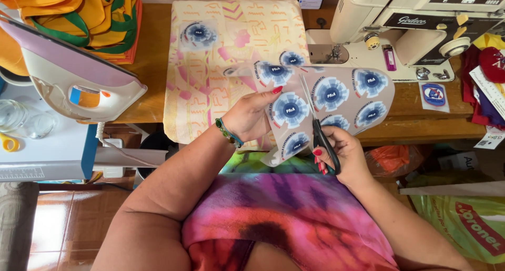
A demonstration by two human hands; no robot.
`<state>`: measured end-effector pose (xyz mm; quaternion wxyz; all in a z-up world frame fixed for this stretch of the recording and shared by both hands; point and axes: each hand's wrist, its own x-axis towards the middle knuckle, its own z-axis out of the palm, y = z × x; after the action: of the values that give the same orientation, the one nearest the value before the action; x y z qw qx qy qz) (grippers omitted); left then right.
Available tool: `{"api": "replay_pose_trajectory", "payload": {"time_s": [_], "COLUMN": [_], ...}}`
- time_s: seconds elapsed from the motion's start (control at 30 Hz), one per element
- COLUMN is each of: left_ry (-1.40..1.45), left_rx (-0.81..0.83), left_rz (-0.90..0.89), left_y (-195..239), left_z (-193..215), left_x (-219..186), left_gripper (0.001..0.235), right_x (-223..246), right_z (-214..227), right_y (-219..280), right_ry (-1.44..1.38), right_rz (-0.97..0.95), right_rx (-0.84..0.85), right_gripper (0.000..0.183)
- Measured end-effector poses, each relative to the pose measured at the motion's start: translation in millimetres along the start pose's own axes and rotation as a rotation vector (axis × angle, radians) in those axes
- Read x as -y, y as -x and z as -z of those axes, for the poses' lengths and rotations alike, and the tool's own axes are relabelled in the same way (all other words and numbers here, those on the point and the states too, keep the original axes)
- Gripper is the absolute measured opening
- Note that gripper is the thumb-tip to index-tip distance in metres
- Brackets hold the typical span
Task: Cutting out circular eye-patterned patches from a fabric sheet using scissors
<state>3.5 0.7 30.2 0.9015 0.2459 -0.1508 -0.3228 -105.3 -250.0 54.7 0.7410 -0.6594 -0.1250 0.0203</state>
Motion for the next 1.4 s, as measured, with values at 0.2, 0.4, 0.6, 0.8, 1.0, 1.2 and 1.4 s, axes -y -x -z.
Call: {"api": "replay_pose_trajectory", "payload": {"time_s": [0.2,0.4,0.6,0.8,1.0,1.2,1.4], "left_ry": [0.032,-0.069,-0.102,-0.141,-0.14,-0.174,-0.176], "left_rx": [-0.08,-0.237,-0.167,0.023,0.0,0.087,0.103], "left_rz": [-0.091,-0.065,-0.077,-0.061,-0.085,0.012,-0.012], "left_y": [13.7,-9.0,-9.3,-19.8,-8.4,-15.1,-20.2], "left_z": [-57.3,8.3,2.8,46.4,20.7,37.4,50.8], "left_x": [-56.2,-68.0,-58.9,-42.3,-43.7,-38.4,-27.5], "left_gripper": [0.051,0.036,0.034,0.042,0.039,0.042,0.041], "right_x": [-16.8,-23.4,-22.7,-16.9,-0.3,-9.6,-4.6], "right_z": [14.7,18.4,16.8,5.7,-4.8,0.6,-0.2], "right_y": [8.0,16.2,4.4,-0.8,10.9,5.3,1.5], "right_ry": [0.075,0.047,-0.055,-0.089,-0.035,-0.063,-0.052], "right_rz": [-0.039,-0.069,0.005,0.055,0.019,0.023,0.052], "right_rx": [0.038,0.095,0.149,0.155,0.076,0.071,0.052], "right_gripper": [0.038,0.042,0.051,0.048,0.04,0.048,0.047]}}
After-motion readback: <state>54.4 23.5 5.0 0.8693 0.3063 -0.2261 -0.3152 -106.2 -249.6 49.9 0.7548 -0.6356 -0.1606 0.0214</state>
